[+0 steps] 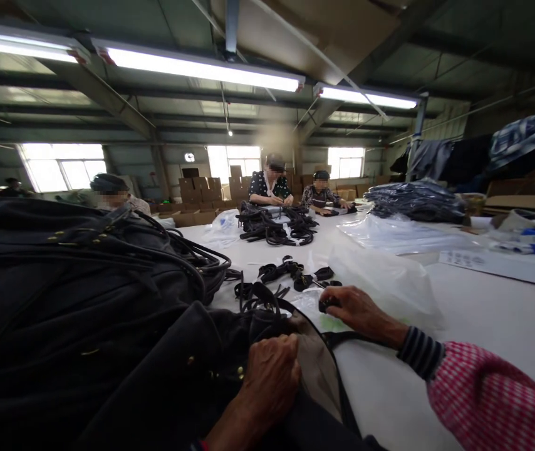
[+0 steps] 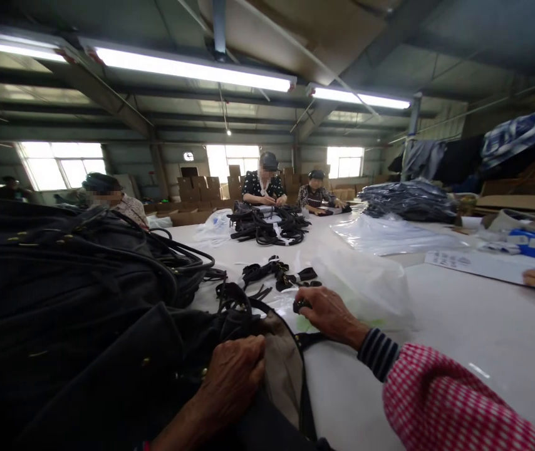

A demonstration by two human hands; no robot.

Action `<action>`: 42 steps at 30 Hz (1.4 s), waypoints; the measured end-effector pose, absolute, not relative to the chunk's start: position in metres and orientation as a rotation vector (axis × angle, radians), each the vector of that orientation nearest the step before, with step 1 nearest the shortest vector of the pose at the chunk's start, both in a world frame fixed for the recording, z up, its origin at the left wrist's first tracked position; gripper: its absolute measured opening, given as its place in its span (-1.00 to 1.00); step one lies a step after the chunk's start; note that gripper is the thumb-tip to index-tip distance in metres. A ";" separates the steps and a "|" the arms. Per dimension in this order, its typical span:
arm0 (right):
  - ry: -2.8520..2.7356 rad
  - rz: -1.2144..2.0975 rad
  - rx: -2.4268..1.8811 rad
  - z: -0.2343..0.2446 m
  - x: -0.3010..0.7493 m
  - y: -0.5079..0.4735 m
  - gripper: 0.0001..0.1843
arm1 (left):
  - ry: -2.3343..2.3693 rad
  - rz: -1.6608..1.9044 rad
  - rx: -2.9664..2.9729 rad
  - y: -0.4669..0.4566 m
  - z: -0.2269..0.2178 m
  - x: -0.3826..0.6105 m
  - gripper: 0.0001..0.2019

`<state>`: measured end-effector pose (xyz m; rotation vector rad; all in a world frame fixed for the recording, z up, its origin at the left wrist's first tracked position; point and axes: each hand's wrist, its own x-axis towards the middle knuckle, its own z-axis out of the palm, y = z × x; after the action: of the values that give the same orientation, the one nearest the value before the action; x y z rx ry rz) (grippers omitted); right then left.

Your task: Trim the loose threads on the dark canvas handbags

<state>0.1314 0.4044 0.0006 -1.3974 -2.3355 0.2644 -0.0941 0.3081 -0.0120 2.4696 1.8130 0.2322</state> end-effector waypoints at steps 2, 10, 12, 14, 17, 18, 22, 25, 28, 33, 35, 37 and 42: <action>-2.217 0.271 -1.367 0.024 0.141 0.406 -0.77 | 1.815 0.258 2.483 0.309 -0.015 -0.095 -0.89; -2.339 0.204 -1.142 0.041 0.162 0.276 -0.80 | 1.827 0.236 2.494 0.308 -0.008 -0.095 -0.88; -2.394 0.265 -1.177 0.016 0.166 0.238 -0.78 | 1.795 0.240 2.521 0.308 -0.008 -0.094 -0.87; -2.394 0.349 -1.249 -0.001 0.174 0.215 -0.75 | 1.754 0.245 2.545 0.308 -0.009 -0.094 -0.87; -2.315 0.402 -1.307 0.002 0.186 0.214 -0.68 | 1.689 0.250 2.590 0.309 -0.011 -0.095 -0.88; -2.306 0.421 -1.309 0.008 0.189 0.221 -0.65 | 1.672 0.249 2.604 0.310 -0.012 -0.095 -0.89; -2.394 0.556 -1.269 0.036 0.181 0.262 -0.51 | 1.638 0.236 2.627 0.312 -0.014 -0.095 -0.91; -2.433 0.597 -1.234 0.038 0.161 0.295 -0.50 | 1.651 0.230 2.629 0.312 -0.015 -0.095 -0.90; -2.420 0.620 -1.221 0.025 0.141 0.321 -0.70 | 1.640 0.268 2.634 0.310 -0.015 -0.095 -0.85; -2.280 0.707 -1.200 -0.006 0.117 0.355 -0.90 | 1.587 0.314 2.559 0.317 -0.024 -0.101 -0.73; -2.273 0.685 -1.168 -0.021 0.108 0.365 -0.92 | 1.520 0.372 2.594 0.325 -0.030 -0.105 -0.73; -2.255 0.785 -1.156 -0.032 0.102 0.371 -0.90 | 1.426 0.441 2.656 0.331 -0.036 -0.108 -0.74; -2.277 0.902 -0.991 -0.024 0.102 0.358 -0.94 | 1.185 0.449 2.797 0.337 -0.041 -0.108 -0.76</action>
<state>0.1023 0.3578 -0.0235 -0.9910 -2.2769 0.9024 -0.1082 0.3371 -0.0405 2.7969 1.1853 0.4491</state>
